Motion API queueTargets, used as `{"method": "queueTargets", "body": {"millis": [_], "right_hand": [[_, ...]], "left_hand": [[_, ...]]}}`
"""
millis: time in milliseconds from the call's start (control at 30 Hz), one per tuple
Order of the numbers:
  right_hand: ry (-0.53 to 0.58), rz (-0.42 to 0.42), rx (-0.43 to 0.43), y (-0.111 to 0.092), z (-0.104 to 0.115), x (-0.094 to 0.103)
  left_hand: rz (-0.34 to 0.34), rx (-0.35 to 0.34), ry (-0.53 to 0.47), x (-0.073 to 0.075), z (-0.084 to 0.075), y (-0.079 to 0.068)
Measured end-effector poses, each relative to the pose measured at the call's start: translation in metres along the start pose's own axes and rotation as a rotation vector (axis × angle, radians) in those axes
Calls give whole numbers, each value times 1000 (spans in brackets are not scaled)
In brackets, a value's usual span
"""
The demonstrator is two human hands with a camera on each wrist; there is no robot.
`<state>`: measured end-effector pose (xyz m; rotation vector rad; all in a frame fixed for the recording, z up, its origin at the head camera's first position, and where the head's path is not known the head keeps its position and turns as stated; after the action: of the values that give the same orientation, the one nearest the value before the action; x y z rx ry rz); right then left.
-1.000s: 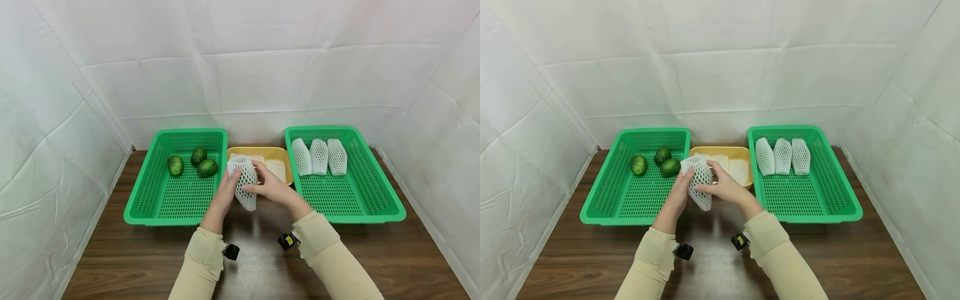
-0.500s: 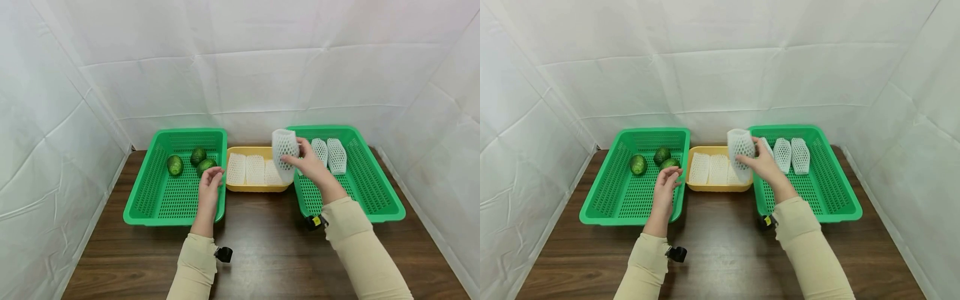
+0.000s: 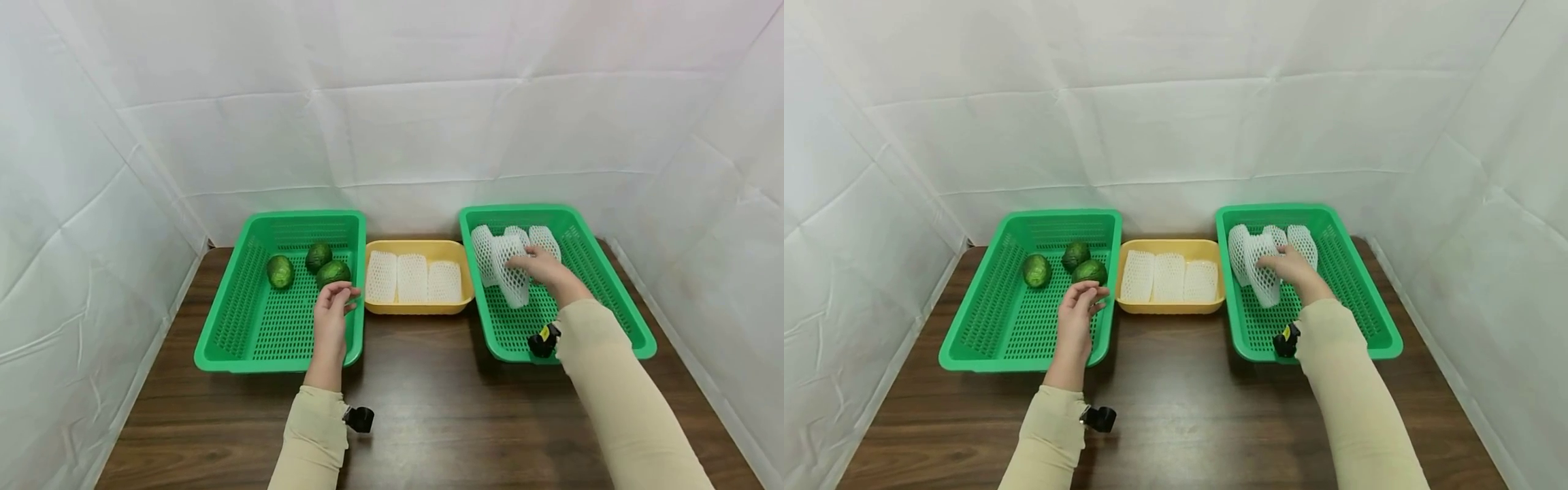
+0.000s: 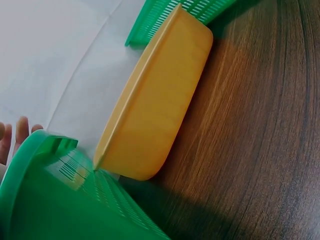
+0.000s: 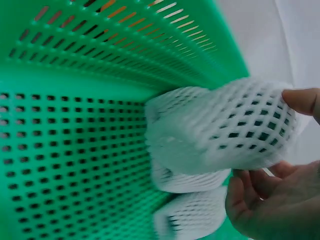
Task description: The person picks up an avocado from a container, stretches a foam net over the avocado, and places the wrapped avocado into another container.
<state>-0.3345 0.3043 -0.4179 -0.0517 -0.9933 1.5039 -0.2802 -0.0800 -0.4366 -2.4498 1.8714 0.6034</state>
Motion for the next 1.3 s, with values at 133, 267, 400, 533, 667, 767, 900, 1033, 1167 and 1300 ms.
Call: {"method": "queueTargets", "body": {"millis": [133,267,400,533,667,767,900,1033,1167,1300], "right_hand": [[-8,94,-38,12,-15,-11],[-25,135,-66,19,-21,-21],[-36,160,-101,26,-26,-29],[-19,177,-124,32,-29,-33],[10,192,-134,34,-29,-36],[28,208,-129,36,-28,-38],[36,207,-114,39,-26,-41],[-1,184,-124,41,-25,-41],[-57,161,-156,40,-27,-40],[-81,143,-172,38,-28,-38]], "left_hand": [[-9,7,7,2,2,-1],[-17,6,10,4,3,-1],[-11,7,11,3,4,-1],[0,8,8,2,5,-1],[-1,2,10,2,3,-1],[-2,0,12,2,3,0],[-1,2,13,1,3,0],[2,0,20,1,3,2],[-3,0,23,1,3,2],[-7,2,21,2,3,1]]}}
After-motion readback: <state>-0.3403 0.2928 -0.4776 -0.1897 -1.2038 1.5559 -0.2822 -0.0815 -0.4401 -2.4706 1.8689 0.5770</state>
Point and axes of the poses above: each hand's wrist, its own y-axis towards the middle knuckle, its own x-axis out of the back of the hand, z = x × y, the point moved 10 cm from there along y, towards the middle knuckle, and after that the axes turned 15 degrees about -x, right-handed, at the moved point
